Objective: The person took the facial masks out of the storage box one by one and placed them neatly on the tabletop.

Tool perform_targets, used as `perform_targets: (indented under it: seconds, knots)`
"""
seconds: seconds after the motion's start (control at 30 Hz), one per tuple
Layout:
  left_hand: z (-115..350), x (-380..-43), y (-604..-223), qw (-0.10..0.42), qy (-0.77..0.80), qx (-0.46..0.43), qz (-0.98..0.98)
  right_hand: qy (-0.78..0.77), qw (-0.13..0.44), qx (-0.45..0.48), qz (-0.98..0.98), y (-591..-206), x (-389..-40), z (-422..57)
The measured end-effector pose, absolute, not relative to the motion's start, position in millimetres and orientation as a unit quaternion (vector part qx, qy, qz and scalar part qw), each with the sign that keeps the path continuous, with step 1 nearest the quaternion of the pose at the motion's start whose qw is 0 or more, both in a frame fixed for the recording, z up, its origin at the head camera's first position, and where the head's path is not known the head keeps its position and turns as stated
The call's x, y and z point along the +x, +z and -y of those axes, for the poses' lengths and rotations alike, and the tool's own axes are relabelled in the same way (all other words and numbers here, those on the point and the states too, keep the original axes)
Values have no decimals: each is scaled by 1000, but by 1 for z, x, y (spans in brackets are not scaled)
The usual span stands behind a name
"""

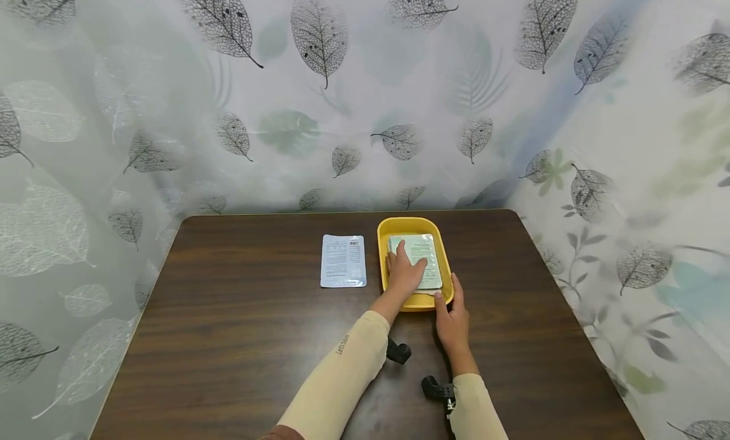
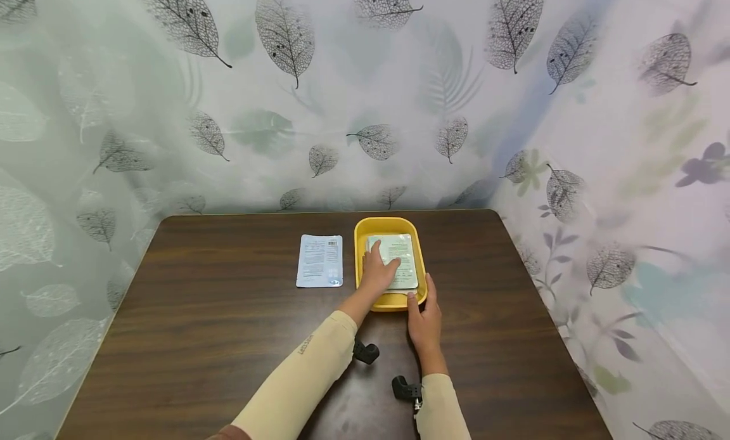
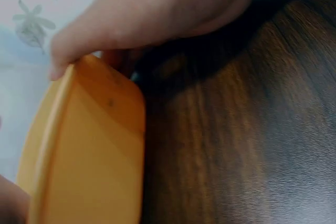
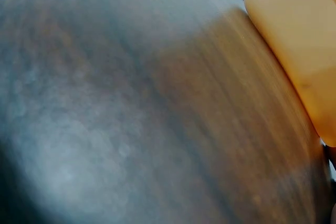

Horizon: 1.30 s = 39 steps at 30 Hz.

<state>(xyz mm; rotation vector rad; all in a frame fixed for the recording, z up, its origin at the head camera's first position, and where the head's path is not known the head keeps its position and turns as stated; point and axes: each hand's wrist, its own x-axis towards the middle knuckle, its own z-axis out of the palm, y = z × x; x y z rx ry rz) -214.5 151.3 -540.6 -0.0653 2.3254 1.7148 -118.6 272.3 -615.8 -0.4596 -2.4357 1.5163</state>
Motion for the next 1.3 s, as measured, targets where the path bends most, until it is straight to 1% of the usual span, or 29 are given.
perform_targets:
  seconds: [0.1,0.23,0.4,0.67,0.83,0.97,1.13,1.3]
  knots:
    - [-150,-212,-546,148,563,-28,-813,519,120,-156,832,-616,-119,-270]
    - [-148,-211,-549,155,538,-11,-829,518,124,-151,833,-616,-120,-269]
    - [-148,-210,-550,145,525,7,-839,518,128,-147,833,-616,-121,-269]
    - [-147,-212,-553,95,541,23,-835,517,129,-152,832,-618,-121,-271]
    - [-145,-214,-553,76,574,38,-814,514,128,-156,834,-618,-120,-272]
    - [-143,-216,-552,84,597,44,-797,513,129,-160,833,-618,-119,-272]
    - [-144,-214,-553,98,554,63,-824,513,133,-160,833,-618,-119,-272]
    - [-144,-211,-553,86,510,94,-851,516,138,-157,830,-618,-119,-271]
